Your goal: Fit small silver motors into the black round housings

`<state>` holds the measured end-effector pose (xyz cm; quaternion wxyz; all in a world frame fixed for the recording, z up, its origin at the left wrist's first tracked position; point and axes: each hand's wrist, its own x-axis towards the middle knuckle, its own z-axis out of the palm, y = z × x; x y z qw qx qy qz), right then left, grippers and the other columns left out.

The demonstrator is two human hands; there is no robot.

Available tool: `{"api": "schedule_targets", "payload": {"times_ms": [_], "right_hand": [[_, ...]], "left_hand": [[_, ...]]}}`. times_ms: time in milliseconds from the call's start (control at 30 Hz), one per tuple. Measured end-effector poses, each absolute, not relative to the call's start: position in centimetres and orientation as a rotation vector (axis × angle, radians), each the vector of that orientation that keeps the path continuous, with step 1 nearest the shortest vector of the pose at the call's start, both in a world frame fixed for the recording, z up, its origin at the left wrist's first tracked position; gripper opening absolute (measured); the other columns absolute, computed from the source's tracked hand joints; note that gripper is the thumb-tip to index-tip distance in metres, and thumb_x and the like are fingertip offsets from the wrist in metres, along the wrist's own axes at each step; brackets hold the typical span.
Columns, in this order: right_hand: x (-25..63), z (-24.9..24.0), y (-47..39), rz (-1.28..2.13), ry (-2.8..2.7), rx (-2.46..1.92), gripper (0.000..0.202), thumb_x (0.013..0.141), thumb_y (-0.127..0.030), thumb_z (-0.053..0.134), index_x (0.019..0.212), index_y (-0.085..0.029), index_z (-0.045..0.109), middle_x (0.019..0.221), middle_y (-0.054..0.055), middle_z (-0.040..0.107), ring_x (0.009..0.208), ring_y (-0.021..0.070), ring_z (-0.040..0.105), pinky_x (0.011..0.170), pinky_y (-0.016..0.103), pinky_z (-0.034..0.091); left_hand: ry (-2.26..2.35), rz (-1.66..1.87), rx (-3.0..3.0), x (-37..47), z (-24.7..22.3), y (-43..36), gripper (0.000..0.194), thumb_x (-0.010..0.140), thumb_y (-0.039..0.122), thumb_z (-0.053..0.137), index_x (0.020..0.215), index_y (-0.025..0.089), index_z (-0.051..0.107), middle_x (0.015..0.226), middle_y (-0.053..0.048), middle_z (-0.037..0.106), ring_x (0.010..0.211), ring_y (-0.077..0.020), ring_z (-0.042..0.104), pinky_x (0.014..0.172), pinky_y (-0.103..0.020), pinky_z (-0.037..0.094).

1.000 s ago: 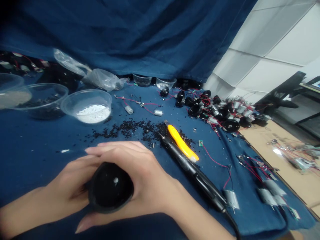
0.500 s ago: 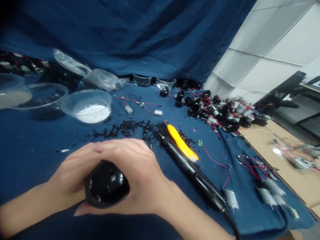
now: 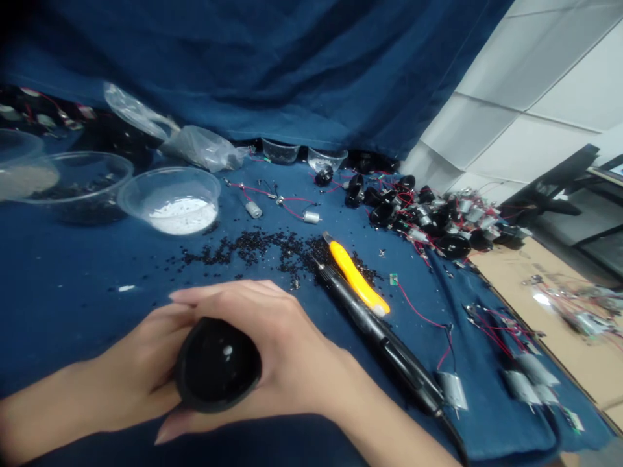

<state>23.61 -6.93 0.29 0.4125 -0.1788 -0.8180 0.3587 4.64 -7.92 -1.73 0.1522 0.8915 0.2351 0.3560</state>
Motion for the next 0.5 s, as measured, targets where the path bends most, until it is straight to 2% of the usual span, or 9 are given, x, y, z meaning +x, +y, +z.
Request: {"api": "schedule_targets", "payload": {"times_ms": [67,167,267,367,400,500], "right_hand": [[23.8,0.6,-7.0,0.969,-2.082,-0.460,0.070,0.052,-0.029,0.094,0.111,-0.019,0.057,0.125,0.011,0.066,0.113,0.0220,0.064,0.100,0.032,0.047],[24.1,1.0,-7.0,1.029,-2.117,-0.487,0.068,0.052,-0.030,0.094,0.109,-0.021,0.058,0.127,0.008,0.065,0.115,0.0211,0.063,0.103,0.031,0.044],[24.1,0.8,-7.0,1.037,-2.136,-0.479,0.069,0.052,-0.032,0.094,0.109,-0.022,0.058,0.127,0.008,0.066,0.113,0.0206,0.063,0.102,0.032,0.045],[23.8,0.3,-6.8,0.923,-2.051,-0.476,0.070,0.052,-0.031,0.094,0.111,-0.020,0.057,0.122,0.012,0.068,0.111,0.0220,0.065,0.099,0.033,0.047],[23.6,0.1,-6.8,0.856,-2.012,-0.486,0.070,0.051,-0.031,0.094,0.110,-0.019,0.057,0.119,0.013,0.069,0.110,0.0230,0.066,0.098,0.034,0.047],[23.0,-0.3,-6.9,0.693,-1.941,-0.526,0.069,0.049,-0.031,0.095,0.106,-0.018,0.058,0.111,0.015,0.072,0.106,0.0250,0.067,0.097,0.038,0.048]], "left_hand": [[0.644,0.953,2.463,4.7,-1.5,-7.9,0.010,0.088,0.018,0.050,0.079,0.020,0.055,0.081,0.000,0.071,0.076,-0.0172,0.069,0.070,-0.027,0.055],[0.637,0.857,2.365,4.8,-1.0,-7.9,0.015,0.088,0.016,0.050,0.074,0.020,0.056,0.080,0.000,0.072,0.073,-0.0163,0.069,0.065,-0.025,0.056],[0.616,0.790,2.344,4.9,-0.9,-7.8,0.014,0.090,0.019,0.050,0.078,0.020,0.058,0.084,0.001,0.072,0.080,-0.0159,0.070,0.071,-0.023,0.056],[0.690,0.845,2.416,4.7,-1.6,-7.5,0.007,0.090,0.023,0.054,0.093,0.020,0.060,0.097,-0.002,0.072,0.097,-0.0205,0.067,0.086,-0.031,0.052],[0.747,0.888,2.451,4.6,-2.0,-7.3,0.010,0.090,0.024,0.056,0.099,0.020,0.059,0.100,-0.003,0.071,0.099,-0.0220,0.066,0.087,-0.034,0.050],[0.843,1.069,2.560,4.3,-2.6,-7.1,0.011,0.091,0.025,0.056,0.100,0.020,0.056,0.093,-0.003,0.069,0.087,-0.0211,0.064,0.076,-0.034,0.045]]}}
